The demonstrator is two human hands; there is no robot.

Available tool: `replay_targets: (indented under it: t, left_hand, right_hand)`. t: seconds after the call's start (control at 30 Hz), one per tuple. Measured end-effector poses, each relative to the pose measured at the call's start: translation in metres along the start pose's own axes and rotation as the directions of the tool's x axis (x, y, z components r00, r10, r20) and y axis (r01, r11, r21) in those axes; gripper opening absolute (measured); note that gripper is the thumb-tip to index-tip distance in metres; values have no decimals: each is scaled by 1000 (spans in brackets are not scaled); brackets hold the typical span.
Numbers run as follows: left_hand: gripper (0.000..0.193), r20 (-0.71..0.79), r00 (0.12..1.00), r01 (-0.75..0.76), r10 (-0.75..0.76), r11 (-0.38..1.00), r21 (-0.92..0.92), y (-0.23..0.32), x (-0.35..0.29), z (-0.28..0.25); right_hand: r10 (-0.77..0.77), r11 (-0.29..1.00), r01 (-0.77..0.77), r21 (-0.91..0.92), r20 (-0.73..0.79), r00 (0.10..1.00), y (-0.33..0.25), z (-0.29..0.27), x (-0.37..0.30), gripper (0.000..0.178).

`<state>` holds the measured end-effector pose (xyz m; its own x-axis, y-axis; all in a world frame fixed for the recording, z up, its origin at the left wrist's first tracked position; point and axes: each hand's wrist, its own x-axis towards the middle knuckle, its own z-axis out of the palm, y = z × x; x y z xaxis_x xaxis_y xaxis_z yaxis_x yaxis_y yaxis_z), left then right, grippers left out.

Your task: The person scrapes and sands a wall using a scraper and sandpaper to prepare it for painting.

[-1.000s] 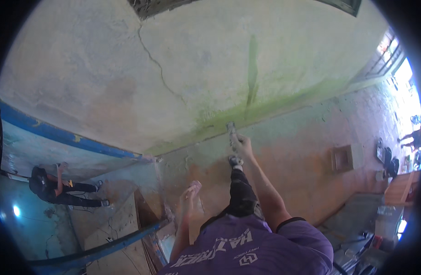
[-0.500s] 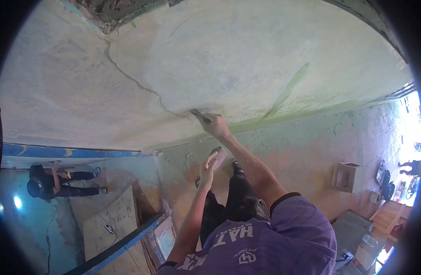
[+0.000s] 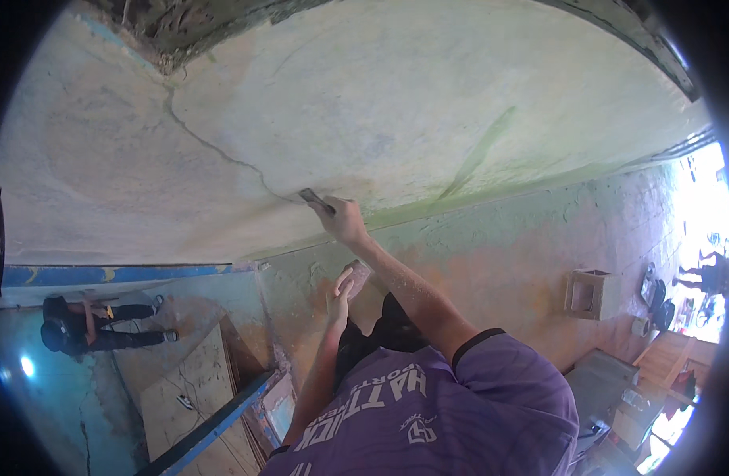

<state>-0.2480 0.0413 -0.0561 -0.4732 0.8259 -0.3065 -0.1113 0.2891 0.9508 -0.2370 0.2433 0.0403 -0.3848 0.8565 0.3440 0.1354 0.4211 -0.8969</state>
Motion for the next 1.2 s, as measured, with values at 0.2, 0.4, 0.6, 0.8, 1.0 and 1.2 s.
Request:
replay_targets:
  t: [0.2,0.4,0.6,0.8,1.0,1.2]
  left_hand:
    - [38,20,998,-67,67,998,6,12,8,21]
    - [42,43,984,-175,175,985,6,61,4,30]
    - [60,-256,906,-340,337,940,31,108,2,23]
    - [70,-278,908,-276,314,946,168,105,-4,2]
    - [45,-128,944,-287,304,948,135,55,-21,-15]
    - [26,64,980,-195,190,977,82,25,-38,-56]
  right_hand:
    - [408,893,-327,310,-245,880,28,-68,-8,24]
    - [356,889,-292,353,-132,925,-75,-101,36,27]
    - [295,892,-172,417,-251,922,-52,-126,39,24]
    - [189,919,-112,379,-174,966,-152,-169,82,25]
    - [544,804,-469,365,-133,829,-68,-162,-18,38]
    - [840,530,-738,419,-137,525,-32,-138,-211,42]
